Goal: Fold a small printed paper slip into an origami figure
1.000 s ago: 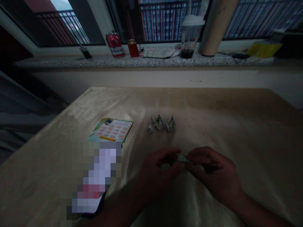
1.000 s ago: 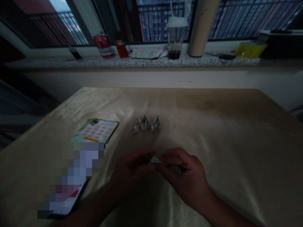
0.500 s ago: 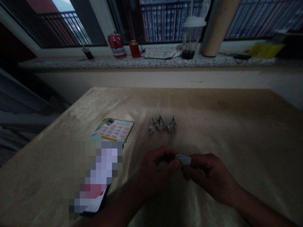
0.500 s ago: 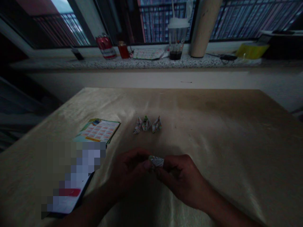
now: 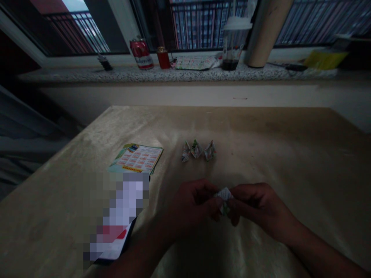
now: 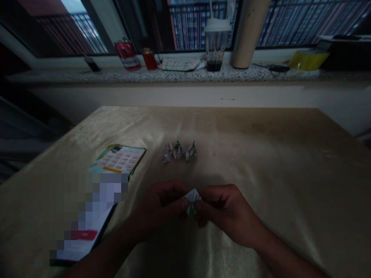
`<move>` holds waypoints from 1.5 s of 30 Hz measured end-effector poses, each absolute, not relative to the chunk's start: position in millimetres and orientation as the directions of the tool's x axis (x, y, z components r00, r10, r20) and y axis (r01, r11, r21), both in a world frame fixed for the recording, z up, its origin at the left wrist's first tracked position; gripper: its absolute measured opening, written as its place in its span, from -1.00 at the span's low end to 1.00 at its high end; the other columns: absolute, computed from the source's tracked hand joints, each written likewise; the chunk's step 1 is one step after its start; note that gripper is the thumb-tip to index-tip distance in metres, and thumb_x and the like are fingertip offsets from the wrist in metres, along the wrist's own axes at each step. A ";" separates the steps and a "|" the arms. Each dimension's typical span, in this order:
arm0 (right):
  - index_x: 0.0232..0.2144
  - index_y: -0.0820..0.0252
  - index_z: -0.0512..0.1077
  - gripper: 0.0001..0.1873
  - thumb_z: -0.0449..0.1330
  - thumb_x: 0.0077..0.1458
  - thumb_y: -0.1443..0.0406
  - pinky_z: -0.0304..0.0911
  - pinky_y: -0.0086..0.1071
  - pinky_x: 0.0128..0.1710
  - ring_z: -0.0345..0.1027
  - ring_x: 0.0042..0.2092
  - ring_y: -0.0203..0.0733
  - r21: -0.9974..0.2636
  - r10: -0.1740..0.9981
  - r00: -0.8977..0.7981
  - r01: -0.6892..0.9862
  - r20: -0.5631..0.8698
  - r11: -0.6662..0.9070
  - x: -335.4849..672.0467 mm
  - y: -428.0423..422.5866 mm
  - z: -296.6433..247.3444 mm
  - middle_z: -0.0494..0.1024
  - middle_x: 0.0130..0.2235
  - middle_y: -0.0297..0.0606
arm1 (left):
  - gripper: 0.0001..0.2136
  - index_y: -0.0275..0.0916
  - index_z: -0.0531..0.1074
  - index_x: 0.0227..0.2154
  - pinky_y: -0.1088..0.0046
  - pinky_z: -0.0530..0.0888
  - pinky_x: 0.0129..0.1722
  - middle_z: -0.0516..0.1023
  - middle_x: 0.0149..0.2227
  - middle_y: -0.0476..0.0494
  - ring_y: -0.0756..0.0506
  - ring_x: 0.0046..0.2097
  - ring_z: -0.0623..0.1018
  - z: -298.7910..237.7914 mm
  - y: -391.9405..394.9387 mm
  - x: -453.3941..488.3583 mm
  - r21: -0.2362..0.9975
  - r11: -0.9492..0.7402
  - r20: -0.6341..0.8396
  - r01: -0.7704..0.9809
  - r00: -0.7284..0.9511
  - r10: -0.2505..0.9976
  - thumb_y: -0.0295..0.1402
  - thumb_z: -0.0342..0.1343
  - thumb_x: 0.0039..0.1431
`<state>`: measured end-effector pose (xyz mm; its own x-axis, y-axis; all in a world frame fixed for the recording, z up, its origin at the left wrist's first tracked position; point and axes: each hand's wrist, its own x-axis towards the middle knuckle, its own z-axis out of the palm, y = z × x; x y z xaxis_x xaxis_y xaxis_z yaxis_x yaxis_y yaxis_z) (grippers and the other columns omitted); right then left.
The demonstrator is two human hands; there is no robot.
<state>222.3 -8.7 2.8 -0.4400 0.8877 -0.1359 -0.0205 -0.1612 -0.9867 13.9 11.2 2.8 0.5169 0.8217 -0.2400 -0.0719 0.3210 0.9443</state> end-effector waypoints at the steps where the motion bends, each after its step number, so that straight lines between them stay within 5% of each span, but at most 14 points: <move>1: -0.35 0.21 0.63 -0.75 0.30 0.24 0.16 0.40 -0.49 -0.45 0.46 -0.46 -0.34 -0.984 0.885 -0.444 -0.044 -0.138 -0.175 222.6 -8.5 2.1 0.60 -0.48 -0.30 | -0.78 -0.34 0.54 -0.31 0.50 0.48 -0.43 0.62 -0.41 -0.12 -0.01 -0.45 0.56 1.7 11.4 13.9 0.929 0.350 -0.235 -0.123 0.536 0.811 -0.26 0.34 0.13; 7: -0.36 0.22 0.66 -0.75 0.39 0.13 0.13 0.44 -0.50 -0.52 0.47 -0.52 -0.33 -0.924 0.865 -0.452 -0.191 -0.217 -0.332 222.3 -6.8 -5.8 0.61 -0.50 -0.30 | -0.83 -0.33 0.52 -0.41 0.48 0.52 -0.48 0.64 -0.46 -0.12 -0.03 -0.50 0.60 -1.2 12.5 15.4 0.831 0.475 -0.254 -0.291 0.560 0.788 -0.36 0.37 0.07; 15: -0.14 0.17 0.67 -0.74 0.33 0.21 0.15 0.46 -0.46 -0.43 0.51 -0.45 -0.31 -0.930 0.885 -0.442 -0.246 -0.143 -0.273 224.2 -5.3 -0.4 0.66 -0.41 -0.25 | -0.87 -0.33 0.58 -0.27 0.42 0.61 -0.34 0.70 -0.34 -0.18 -0.09 -0.37 0.69 -7.3 14.9 12.3 0.669 0.607 -0.203 -0.429 0.680 0.704 -0.39 0.34 0.14; 21: -0.13 -0.01 0.67 -0.82 0.28 0.27 0.30 0.45 -0.46 -0.38 0.54 -0.40 -0.28 -0.982 0.936 -0.310 0.032 0.169 0.188 222.5 -8.4 3.7 0.66 -0.42 -0.33 | -0.93 -0.33 0.59 -0.25 0.43 0.63 -0.31 0.72 -0.28 -0.23 -0.09 -0.32 0.71 -9.9 14.0 13.4 0.559 0.667 -0.186 -0.493 0.709 0.680 -0.48 0.28 0.20; 24: -0.06 -0.06 0.64 -0.71 0.28 0.24 0.39 0.41 -0.47 -0.46 0.53 -0.44 -0.27 -0.840 0.858 -0.272 0.220 0.435 0.496 220.2 -11.0 7.0 0.66 -0.41 -0.34 | -0.94 -0.31 0.61 -0.26 0.51 0.62 -0.34 0.73 -0.31 -0.17 -0.04 -0.35 0.70 -9.9 11.0 16.5 0.443 0.701 -0.189 -0.559 0.706 0.682 -0.49 0.28 0.20; 27: -0.05 -0.01 0.61 -0.69 0.27 0.22 0.43 0.43 -0.45 -0.48 0.55 -0.44 -0.23 -0.711 0.790 -0.234 0.347 0.566 0.612 217.8 -13.9 8.0 0.68 -0.38 -0.30 | -0.94 -0.30 0.61 -0.26 0.53 0.60 -0.31 0.73 -0.33 -0.12 -0.01 -0.35 0.70 -9.1 7.5 20.4 0.393 0.707 -0.191 -0.588 0.699 0.689 -0.48 0.28 0.22; 31: -0.21 0.04 0.61 -0.75 0.22 0.24 0.47 0.43 -0.51 -0.47 0.55 -0.48 -0.30 -0.733 0.827 -0.140 0.400 0.545 0.551 212.2 -17.2 5.6 0.65 -0.46 -0.38 | -0.86 -0.29 0.60 -0.24 0.46 0.58 -0.30 0.71 -0.33 -0.14 -0.05 -0.36 0.68 -5.4 3.1 24.7 0.628 0.553 -0.125 -0.547 0.631 0.766 -0.35 0.35 0.18; 35: -0.39 0.11 0.57 -0.76 0.17 0.30 0.41 0.41 -0.55 -0.47 0.51 -0.51 -0.36 -0.841 0.890 -0.149 0.293 0.430 0.456 207.3 -17.3 1.9 0.60 -0.52 -0.41 | -0.84 -0.32 0.61 -0.35 0.54 0.49 -0.36 0.64 -0.44 -0.09 0.01 -0.41 0.58 2.8 0.2 24.7 0.920 0.268 -0.123 -0.285 0.439 0.890 -0.30 0.34 0.19; 45: -0.46 0.20 0.40 -0.68 0.07 0.38 0.34 0.12 -0.51 -0.52 0.26 -0.54 -0.43 -0.856 0.864 -0.387 0.269 0.323 0.440 214.0 -16.3 0.2 0.38 -0.56 -0.43 | -0.75 -0.31 0.46 -0.38 0.54 0.37 -0.46 0.50 -0.51 -0.03 0.03 -0.48 0.44 6.1 -2.1 21.3 0.956 0.238 -0.125 -0.172 0.494 0.860 -0.20 0.25 0.24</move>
